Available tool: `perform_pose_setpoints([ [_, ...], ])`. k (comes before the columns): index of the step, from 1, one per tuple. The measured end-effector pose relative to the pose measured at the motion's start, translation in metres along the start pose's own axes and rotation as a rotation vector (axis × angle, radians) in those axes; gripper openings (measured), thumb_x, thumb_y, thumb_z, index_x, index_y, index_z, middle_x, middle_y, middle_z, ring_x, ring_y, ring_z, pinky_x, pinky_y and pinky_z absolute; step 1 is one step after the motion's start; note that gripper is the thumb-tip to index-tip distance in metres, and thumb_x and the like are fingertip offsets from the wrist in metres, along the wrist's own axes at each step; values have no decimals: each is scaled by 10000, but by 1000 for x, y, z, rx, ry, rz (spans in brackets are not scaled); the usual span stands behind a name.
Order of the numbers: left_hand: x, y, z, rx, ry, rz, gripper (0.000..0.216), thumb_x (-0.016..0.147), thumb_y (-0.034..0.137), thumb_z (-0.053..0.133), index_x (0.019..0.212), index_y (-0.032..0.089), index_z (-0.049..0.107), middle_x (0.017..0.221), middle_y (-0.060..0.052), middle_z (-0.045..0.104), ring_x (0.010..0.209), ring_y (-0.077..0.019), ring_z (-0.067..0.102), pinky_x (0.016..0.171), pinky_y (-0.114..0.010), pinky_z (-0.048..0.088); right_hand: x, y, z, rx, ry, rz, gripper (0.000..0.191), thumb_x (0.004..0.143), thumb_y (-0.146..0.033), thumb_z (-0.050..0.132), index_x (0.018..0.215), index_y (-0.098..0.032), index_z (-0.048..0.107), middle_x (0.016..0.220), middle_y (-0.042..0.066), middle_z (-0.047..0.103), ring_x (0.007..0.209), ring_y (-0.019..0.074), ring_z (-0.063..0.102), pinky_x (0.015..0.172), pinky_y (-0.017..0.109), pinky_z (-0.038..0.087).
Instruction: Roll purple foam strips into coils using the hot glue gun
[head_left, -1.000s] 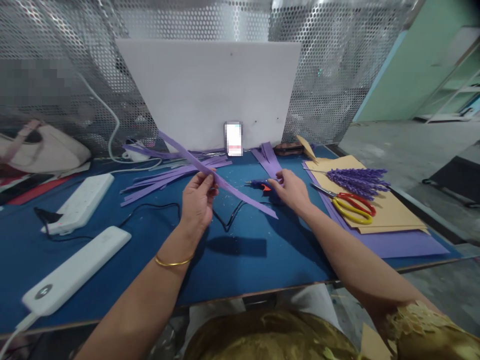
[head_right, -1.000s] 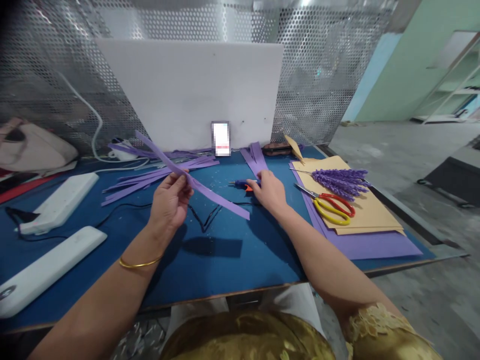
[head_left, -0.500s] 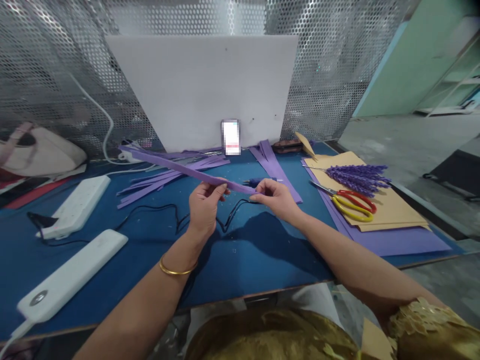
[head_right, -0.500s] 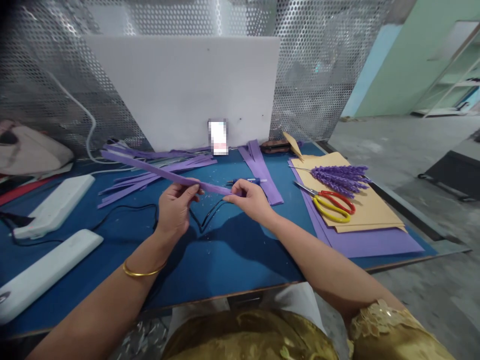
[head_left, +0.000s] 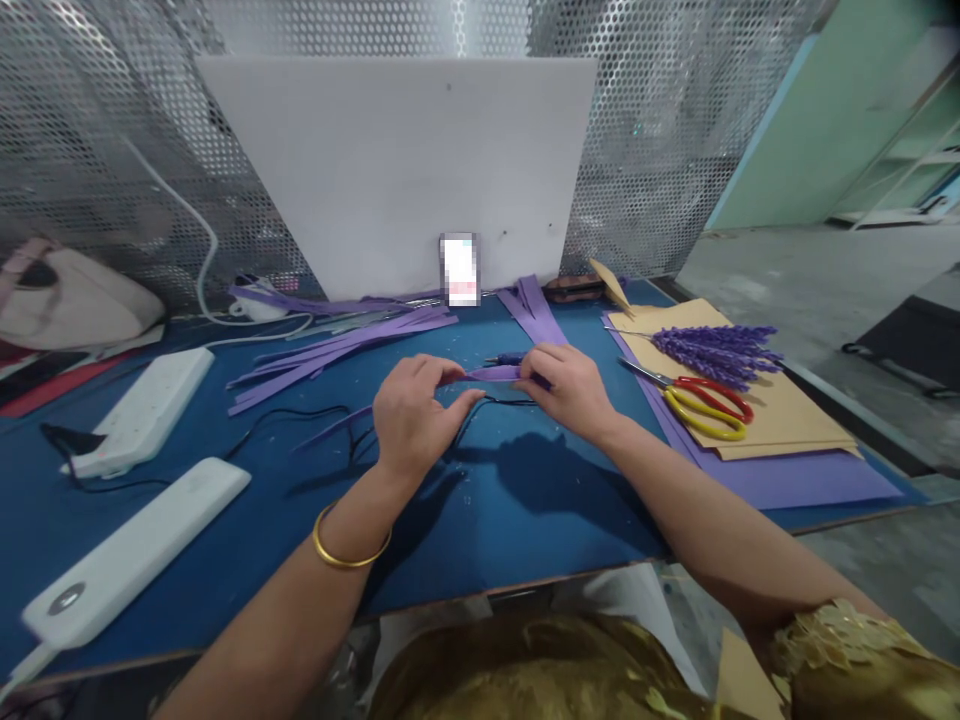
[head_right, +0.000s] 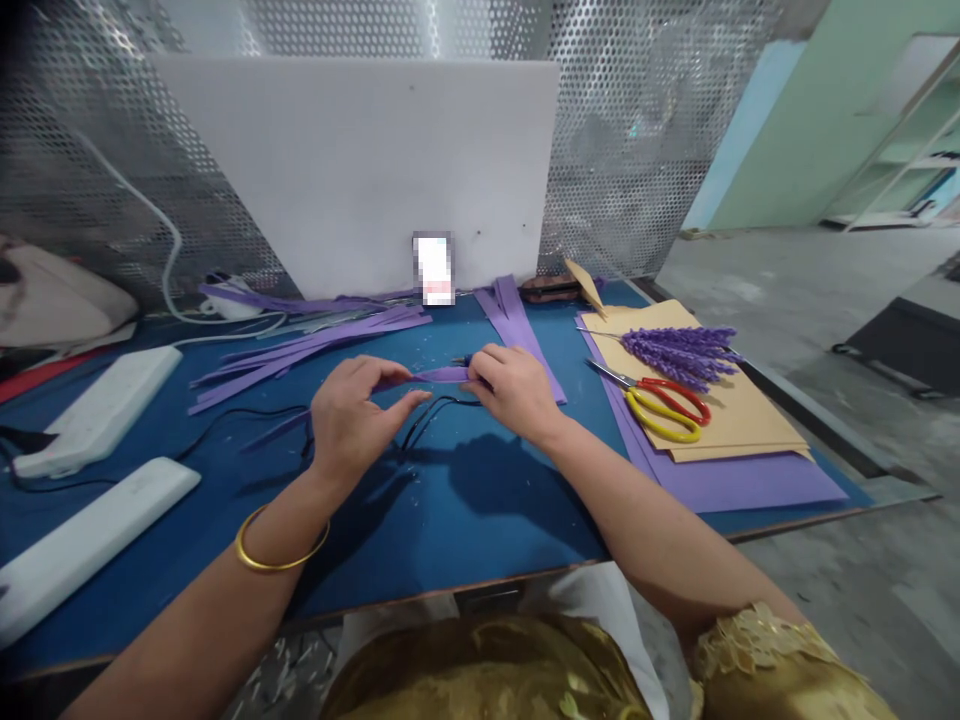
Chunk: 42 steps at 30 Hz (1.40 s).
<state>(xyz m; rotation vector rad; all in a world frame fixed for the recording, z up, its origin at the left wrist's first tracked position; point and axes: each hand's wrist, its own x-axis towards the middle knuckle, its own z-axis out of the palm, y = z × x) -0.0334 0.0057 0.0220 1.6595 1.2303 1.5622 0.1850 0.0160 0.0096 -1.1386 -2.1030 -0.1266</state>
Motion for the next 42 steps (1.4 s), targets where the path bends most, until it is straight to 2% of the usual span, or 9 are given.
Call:
perform_pose_setpoints([
  [3,5,-7,-3,98,-79,76,287,579,150,897,807,283,785,877,-61,731,990,-276,618,733,-258,459,-1,-1,2,-6,-17,-21,173,936,-286,602,782,-213,574,818,40,642,757,192,550,709,315,348],
  [6,7,-15,-3,276,-188,99,123,689,235,841,780,302,791,804,-44,749,822,-254,636,690,-274,442,-2,-2,3,12,-32,-20,177,915,-301,634,779,-211,567,820,43,657,766,199,568,714,322,357],
  [9,5,-17,-2,359,-177,102,49,747,262,782,723,304,789,728,-20,748,696,-217,621,605,-267,391,-3,-3,4,87,-24,0,201,899,-294,658,756,-214,540,852,45,695,799,199,605,732,322,372],
  [15,6,-7,-3,519,-328,-35,119,774,357,737,739,263,800,606,17,703,583,-163,574,550,-272,316,-3,-2,10,265,8,66,282,872,-228,688,673,-211,488,917,21,753,825,179,651,754,312,398],
  [22,7,-3,-5,514,-409,-84,177,773,394,730,720,241,802,513,35,633,529,-136,538,531,-274,307,-4,0,15,416,21,204,294,839,-265,723,644,-217,509,763,2,699,720,167,626,657,294,413],
  [27,7,-4,-5,495,-416,-77,168,767,390,733,720,246,805,542,31,664,547,-140,567,529,-271,323,-6,1,19,509,38,325,282,810,-308,747,647,-219,535,739,4,687,704,168,621,656,298,436],
  [33,5,-4,-3,458,-397,-46,189,760,427,744,816,263,820,728,2,770,676,-186,665,586,-279,402,-7,0,19,487,35,233,288,839,-310,716,657,-215,513,747,5,685,705,160,614,658,292,427],
  [37,4,-6,-2,453,-379,-37,171,803,377,699,784,252,814,722,-4,771,675,-190,673,598,-287,415,-7,-3,18,430,27,174,276,844,-284,724,662,-213,528,756,7,693,701,158,601,662,292,408],
  [42,3,-7,-2,446,-400,-28,196,794,417,715,848,261,820,778,-4,786,720,-198,692,617,-287,430,-8,-7,18,394,52,109,278,842,-245,732,661,-214,522,764,3,704,695,162,610,676,304,398],
])
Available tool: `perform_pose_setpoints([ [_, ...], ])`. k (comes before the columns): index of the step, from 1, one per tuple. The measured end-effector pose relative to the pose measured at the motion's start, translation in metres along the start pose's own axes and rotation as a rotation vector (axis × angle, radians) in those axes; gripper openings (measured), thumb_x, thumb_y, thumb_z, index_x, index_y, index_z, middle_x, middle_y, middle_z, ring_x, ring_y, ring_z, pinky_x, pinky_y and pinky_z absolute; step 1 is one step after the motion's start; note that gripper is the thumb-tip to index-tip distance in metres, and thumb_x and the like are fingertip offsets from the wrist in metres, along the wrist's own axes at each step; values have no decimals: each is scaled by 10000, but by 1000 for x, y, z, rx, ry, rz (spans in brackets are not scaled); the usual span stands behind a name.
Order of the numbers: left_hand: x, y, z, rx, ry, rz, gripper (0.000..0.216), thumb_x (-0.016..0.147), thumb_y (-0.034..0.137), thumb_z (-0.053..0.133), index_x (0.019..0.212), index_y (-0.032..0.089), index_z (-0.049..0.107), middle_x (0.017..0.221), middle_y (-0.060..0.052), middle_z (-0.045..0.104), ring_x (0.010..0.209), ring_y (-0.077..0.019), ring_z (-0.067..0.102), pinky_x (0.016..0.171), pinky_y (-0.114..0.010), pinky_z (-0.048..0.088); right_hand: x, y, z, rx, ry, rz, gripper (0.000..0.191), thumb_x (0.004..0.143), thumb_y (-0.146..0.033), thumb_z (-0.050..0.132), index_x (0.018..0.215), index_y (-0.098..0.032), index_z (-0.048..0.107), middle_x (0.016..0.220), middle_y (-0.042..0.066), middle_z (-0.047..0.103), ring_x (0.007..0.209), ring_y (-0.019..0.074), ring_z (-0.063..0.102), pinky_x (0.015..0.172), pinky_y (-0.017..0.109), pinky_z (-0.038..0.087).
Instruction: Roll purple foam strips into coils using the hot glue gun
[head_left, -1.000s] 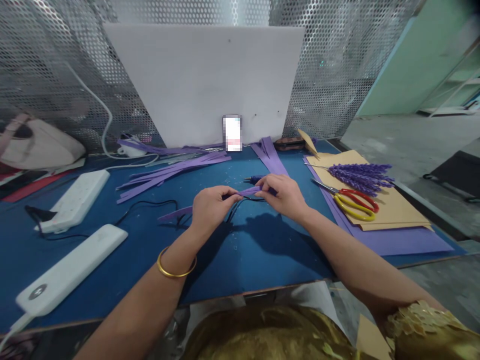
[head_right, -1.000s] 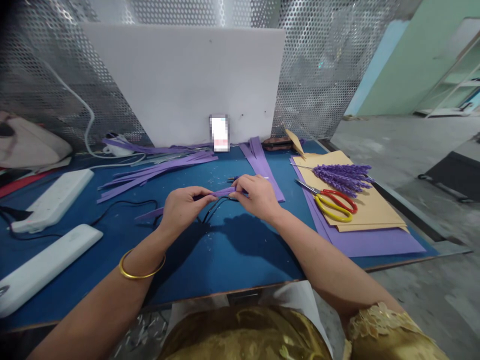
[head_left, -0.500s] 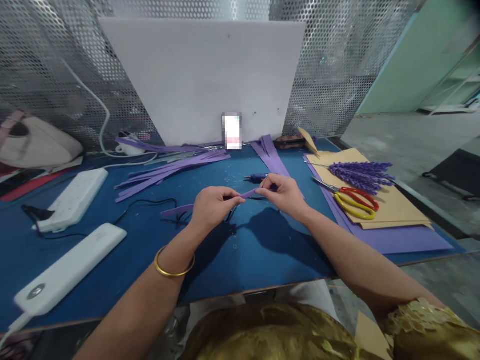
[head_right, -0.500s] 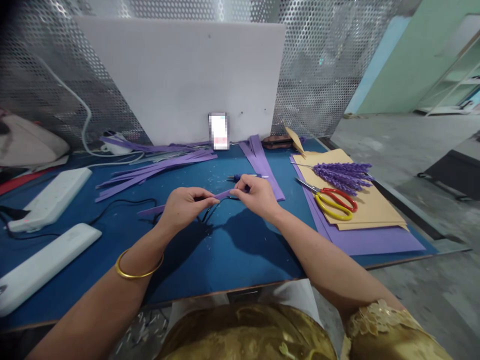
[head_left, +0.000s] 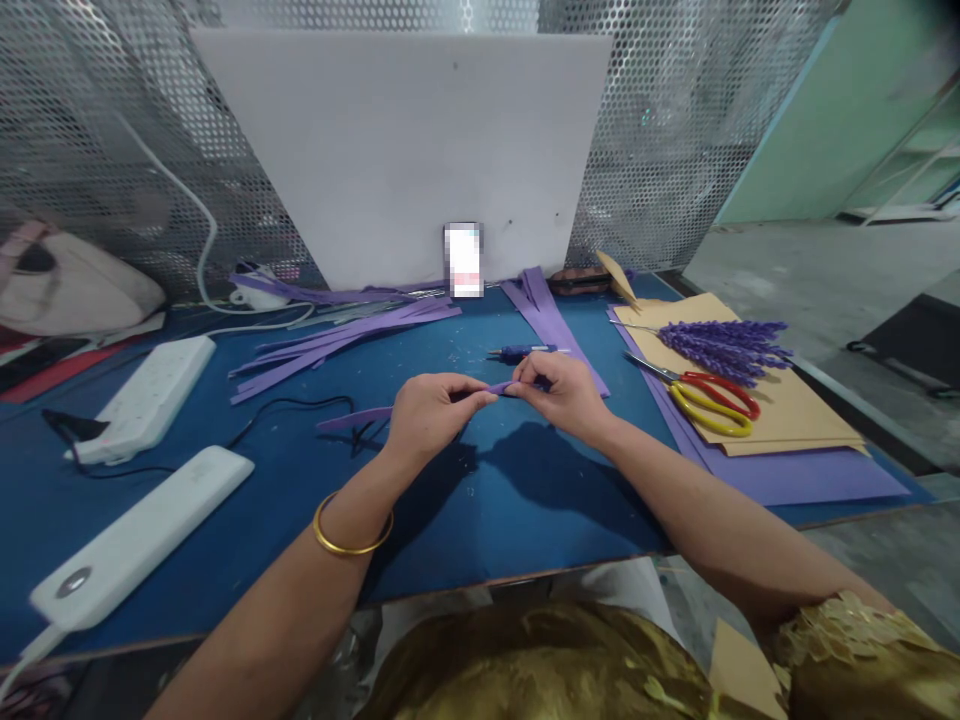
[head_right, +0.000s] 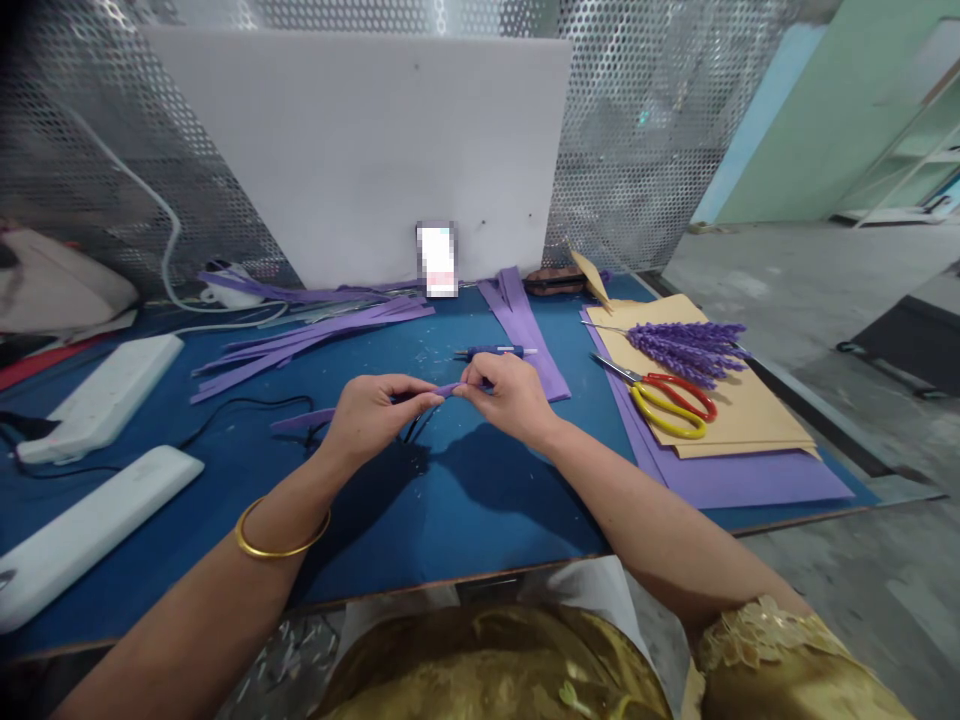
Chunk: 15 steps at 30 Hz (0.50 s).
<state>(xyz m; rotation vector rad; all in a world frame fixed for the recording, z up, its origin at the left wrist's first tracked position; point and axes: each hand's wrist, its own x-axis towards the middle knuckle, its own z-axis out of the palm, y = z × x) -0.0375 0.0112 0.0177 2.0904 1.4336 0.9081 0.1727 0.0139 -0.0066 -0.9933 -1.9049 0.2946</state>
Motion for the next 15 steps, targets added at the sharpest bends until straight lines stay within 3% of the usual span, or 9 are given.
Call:
perform_pose_setpoints([
  [9,-1,1,0,12,-6,36,194,827,390,681,818,253,818,721,-3,772,670,-184,676,584,-274,405,-2,-2,3,-16,-33,-108,274,840,-211,738,679,-212,516,787,0,712,749,171,647,750,320,410],
  [15,0,0,-4,120,62,111,157,845,348,684,820,269,817,809,-5,794,724,-189,696,608,-274,409,1,0,-2,11,-75,-109,156,888,-282,688,789,-220,585,854,28,702,812,185,641,766,326,426],
])
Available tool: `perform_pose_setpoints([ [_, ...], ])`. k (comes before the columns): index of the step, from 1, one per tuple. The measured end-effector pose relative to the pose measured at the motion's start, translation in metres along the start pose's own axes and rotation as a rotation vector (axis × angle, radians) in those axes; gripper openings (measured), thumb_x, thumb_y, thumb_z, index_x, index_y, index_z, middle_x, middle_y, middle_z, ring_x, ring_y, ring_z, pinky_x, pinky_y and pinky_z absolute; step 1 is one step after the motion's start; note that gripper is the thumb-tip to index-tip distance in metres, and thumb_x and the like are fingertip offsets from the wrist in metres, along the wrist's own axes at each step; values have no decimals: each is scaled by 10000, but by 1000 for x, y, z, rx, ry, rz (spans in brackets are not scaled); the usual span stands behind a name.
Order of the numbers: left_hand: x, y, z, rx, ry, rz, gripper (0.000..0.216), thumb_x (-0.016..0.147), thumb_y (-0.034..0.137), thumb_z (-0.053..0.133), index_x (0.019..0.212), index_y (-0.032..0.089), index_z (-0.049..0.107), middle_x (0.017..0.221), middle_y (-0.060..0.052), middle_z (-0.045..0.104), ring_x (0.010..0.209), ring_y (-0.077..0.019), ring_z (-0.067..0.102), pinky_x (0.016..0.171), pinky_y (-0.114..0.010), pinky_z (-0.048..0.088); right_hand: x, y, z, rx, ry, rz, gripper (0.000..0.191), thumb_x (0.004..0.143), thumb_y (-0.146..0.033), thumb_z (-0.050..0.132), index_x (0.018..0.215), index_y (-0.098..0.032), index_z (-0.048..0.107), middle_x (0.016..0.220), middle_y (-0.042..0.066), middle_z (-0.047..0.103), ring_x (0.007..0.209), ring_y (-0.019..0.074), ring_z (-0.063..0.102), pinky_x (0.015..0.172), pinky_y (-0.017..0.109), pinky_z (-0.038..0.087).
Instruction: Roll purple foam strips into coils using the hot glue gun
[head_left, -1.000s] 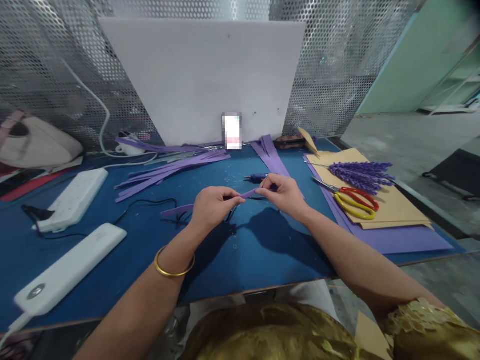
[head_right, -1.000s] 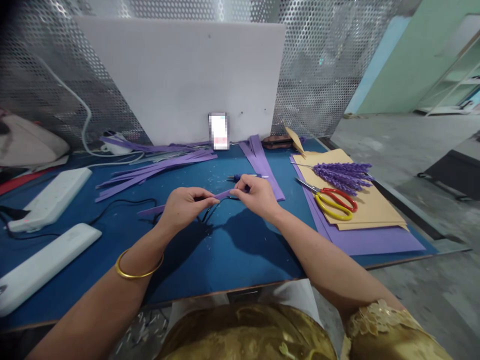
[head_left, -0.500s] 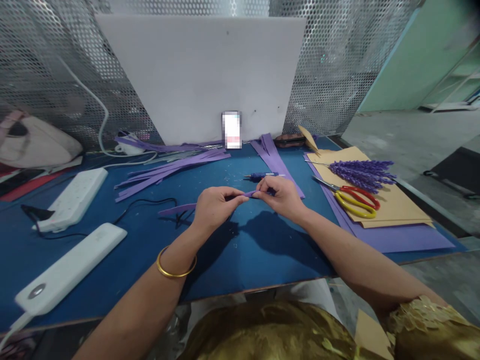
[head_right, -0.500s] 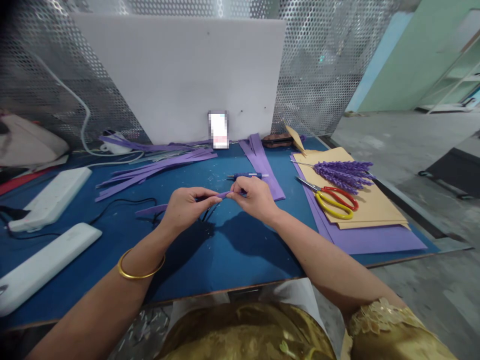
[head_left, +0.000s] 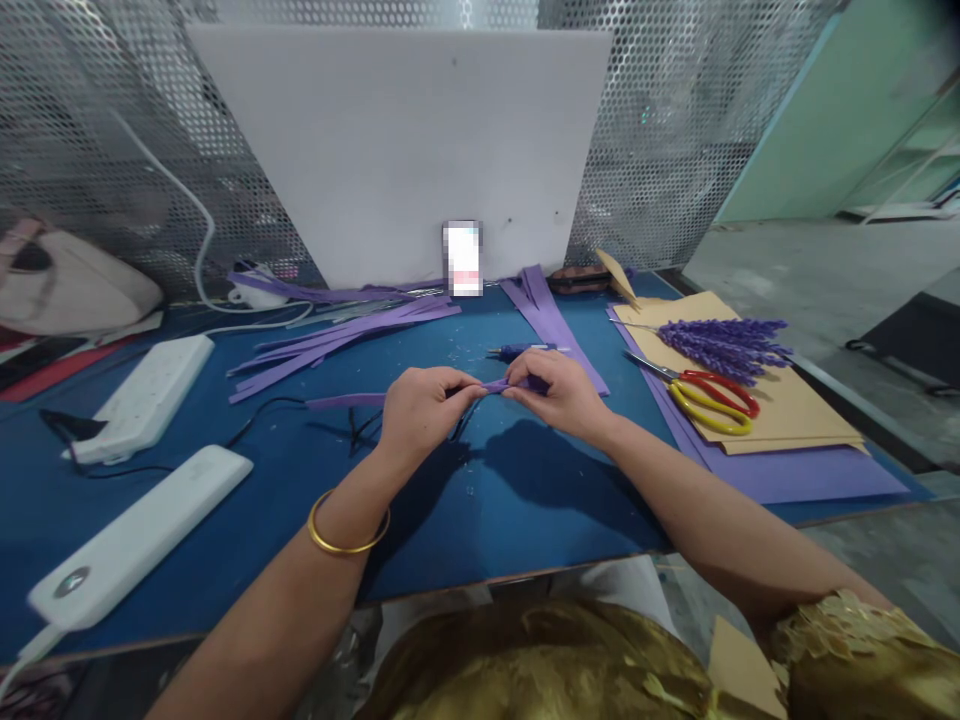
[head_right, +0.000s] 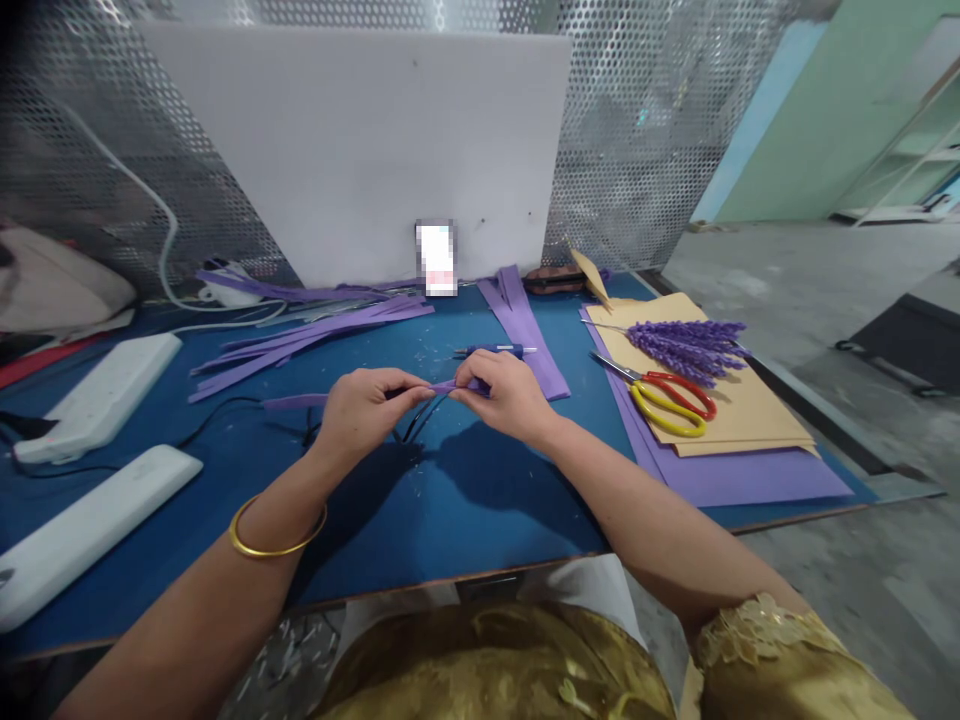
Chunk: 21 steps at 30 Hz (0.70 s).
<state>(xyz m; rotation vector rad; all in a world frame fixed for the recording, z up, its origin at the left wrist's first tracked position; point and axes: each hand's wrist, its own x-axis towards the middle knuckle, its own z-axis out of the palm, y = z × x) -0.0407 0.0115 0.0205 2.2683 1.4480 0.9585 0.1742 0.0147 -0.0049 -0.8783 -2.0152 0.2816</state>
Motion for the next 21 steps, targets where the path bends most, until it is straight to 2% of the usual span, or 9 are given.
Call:
perform_pose_setpoints([
  [10,-1,6,2,13,-19,44,122,833,354,716,810,279,810,835,-8,798,763,-202,715,630,-279,442,-1,-5,3,42,-18,20,164,898,-244,642,748,-228,578,829,27,697,802,188,640,771,343,450],
  [21,-2,6,5,-40,-33,19,102,825,302,714,826,255,805,840,-14,795,773,-200,715,673,-284,459,-2,-5,6,34,-3,-47,159,890,-199,666,754,-218,588,843,19,702,802,172,650,769,327,434],
])
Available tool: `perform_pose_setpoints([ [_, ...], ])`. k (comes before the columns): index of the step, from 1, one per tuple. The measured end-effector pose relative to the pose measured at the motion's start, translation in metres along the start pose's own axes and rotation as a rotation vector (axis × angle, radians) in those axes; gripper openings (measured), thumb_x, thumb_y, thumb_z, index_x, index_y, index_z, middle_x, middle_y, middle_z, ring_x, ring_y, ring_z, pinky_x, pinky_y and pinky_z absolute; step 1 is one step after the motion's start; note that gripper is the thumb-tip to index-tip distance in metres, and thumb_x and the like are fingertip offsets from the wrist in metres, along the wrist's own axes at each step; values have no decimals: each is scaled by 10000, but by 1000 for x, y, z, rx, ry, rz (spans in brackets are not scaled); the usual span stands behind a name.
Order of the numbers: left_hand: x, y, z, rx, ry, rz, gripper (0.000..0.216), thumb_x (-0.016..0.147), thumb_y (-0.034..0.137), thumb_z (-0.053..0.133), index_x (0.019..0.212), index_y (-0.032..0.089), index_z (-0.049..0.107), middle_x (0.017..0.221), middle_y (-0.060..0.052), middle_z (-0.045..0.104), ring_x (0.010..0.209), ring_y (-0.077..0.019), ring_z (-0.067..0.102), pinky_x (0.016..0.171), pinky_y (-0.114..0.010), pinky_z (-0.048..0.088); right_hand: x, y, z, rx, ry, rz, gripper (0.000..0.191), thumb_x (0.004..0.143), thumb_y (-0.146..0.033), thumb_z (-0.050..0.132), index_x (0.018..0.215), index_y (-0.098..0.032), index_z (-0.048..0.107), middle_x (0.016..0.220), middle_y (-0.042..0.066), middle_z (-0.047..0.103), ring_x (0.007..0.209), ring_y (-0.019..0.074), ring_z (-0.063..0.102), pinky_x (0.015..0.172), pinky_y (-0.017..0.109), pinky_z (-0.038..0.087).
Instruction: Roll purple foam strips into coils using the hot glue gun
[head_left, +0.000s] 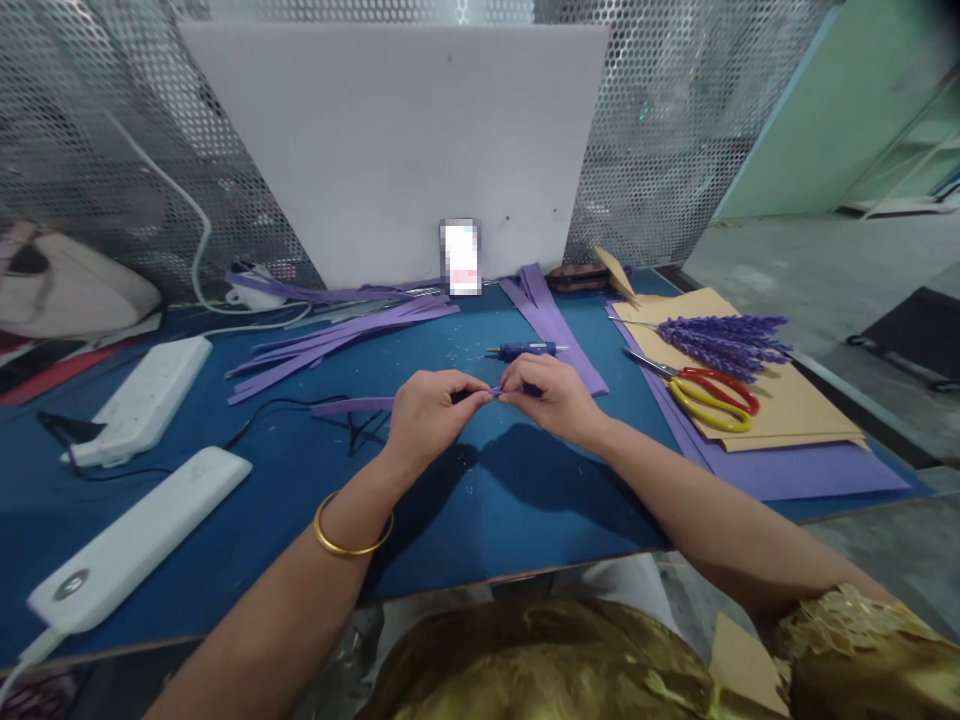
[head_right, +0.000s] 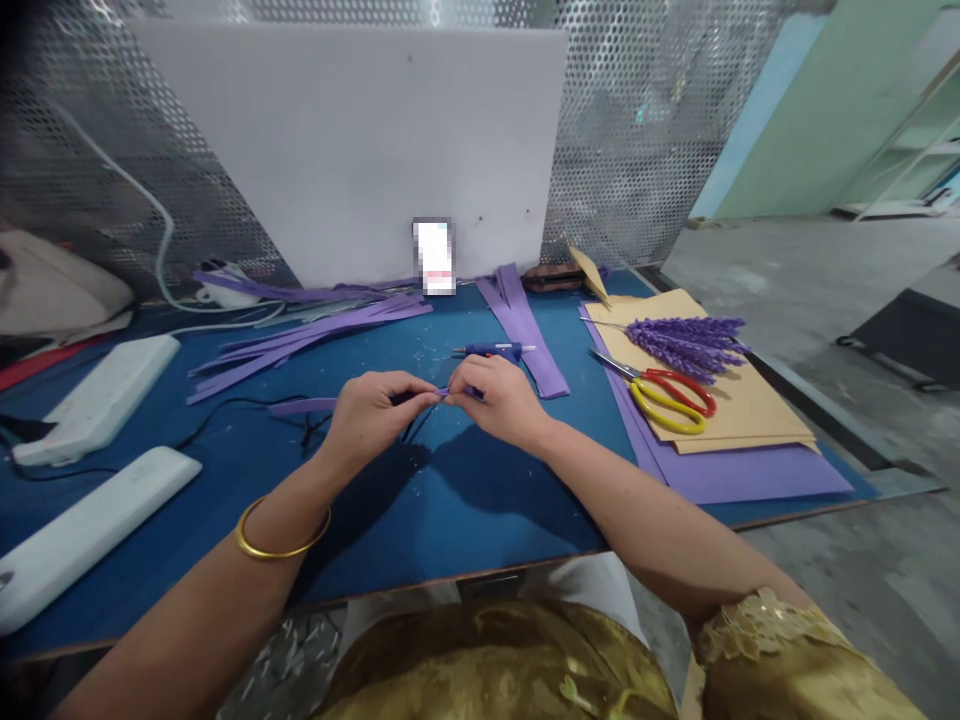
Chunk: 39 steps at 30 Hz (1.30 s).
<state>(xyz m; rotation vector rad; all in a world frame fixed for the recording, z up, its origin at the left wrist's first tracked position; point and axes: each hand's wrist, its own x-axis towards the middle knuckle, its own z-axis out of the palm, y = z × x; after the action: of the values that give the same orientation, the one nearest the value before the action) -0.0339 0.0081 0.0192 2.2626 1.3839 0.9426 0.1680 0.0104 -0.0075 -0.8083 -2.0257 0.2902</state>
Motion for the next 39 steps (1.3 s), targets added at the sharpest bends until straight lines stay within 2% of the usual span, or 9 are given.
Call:
perform_pose_setpoints([
  [6,0,-2,-1,36,29,28,100,830,309,712,816,265,801,836,-11,795,772,-197,714,673,-280,459,1,2,-1,23,-16,66,139,889,-255,672,783,-222,588,838,35,691,801,183,630,748,326,447],
  [14,0,-3,2,19,28,82,112,836,296,707,762,251,778,818,-16,789,767,-195,711,725,-290,476,0,3,2,61,-21,57,168,892,-234,665,745,-217,585,827,29,680,804,177,632,757,325,458],
  [22,0,-4,4,-144,33,44,147,847,317,667,775,239,768,813,-7,783,766,-184,702,717,-278,485,1,2,1,68,-17,57,172,897,-251,663,749,-219,582,821,32,682,794,181,632,748,328,460],
  [26,-1,-2,-2,-126,210,0,205,881,323,601,731,217,692,747,-5,737,731,-169,659,720,-272,481,2,2,-1,40,-20,50,185,889,-217,665,730,-218,571,801,26,669,774,178,615,744,327,453],
  [29,-1,-2,-8,-73,369,-46,371,956,358,482,626,216,577,644,-6,661,665,-154,616,683,-271,461,2,2,-2,34,-14,51,187,890,-218,660,727,-219,568,802,25,669,779,177,616,747,324,450],
  [32,0,-3,-11,-49,444,-90,456,976,417,460,575,222,557,600,-15,645,640,-161,620,668,-284,470,2,2,-2,23,-20,54,182,894,-230,653,734,-224,568,810,28,673,787,182,621,749,325,450],
  [34,1,-5,-10,-56,421,-46,296,928,409,566,727,225,682,772,-27,741,787,-189,681,761,-302,500,2,2,-2,9,-29,56,180,894,-231,652,736,-227,567,814,29,675,791,184,621,753,325,448],
  [36,3,-6,-7,-66,306,13,165,874,371,655,918,241,747,946,-26,781,923,-209,703,847,-318,502,2,3,-2,-5,-30,53,180,894,-227,653,736,-226,567,812,28,672,789,184,619,750,322,444],
  [39,3,-6,-2,-30,79,46,137,838,368,712,900,268,782,923,-9,796,891,-212,722,818,-311,496,2,3,-2,-20,-24,49,170,892,-208,654,743,-221,571,808,27,668,781,181,618,740,318,435],
])
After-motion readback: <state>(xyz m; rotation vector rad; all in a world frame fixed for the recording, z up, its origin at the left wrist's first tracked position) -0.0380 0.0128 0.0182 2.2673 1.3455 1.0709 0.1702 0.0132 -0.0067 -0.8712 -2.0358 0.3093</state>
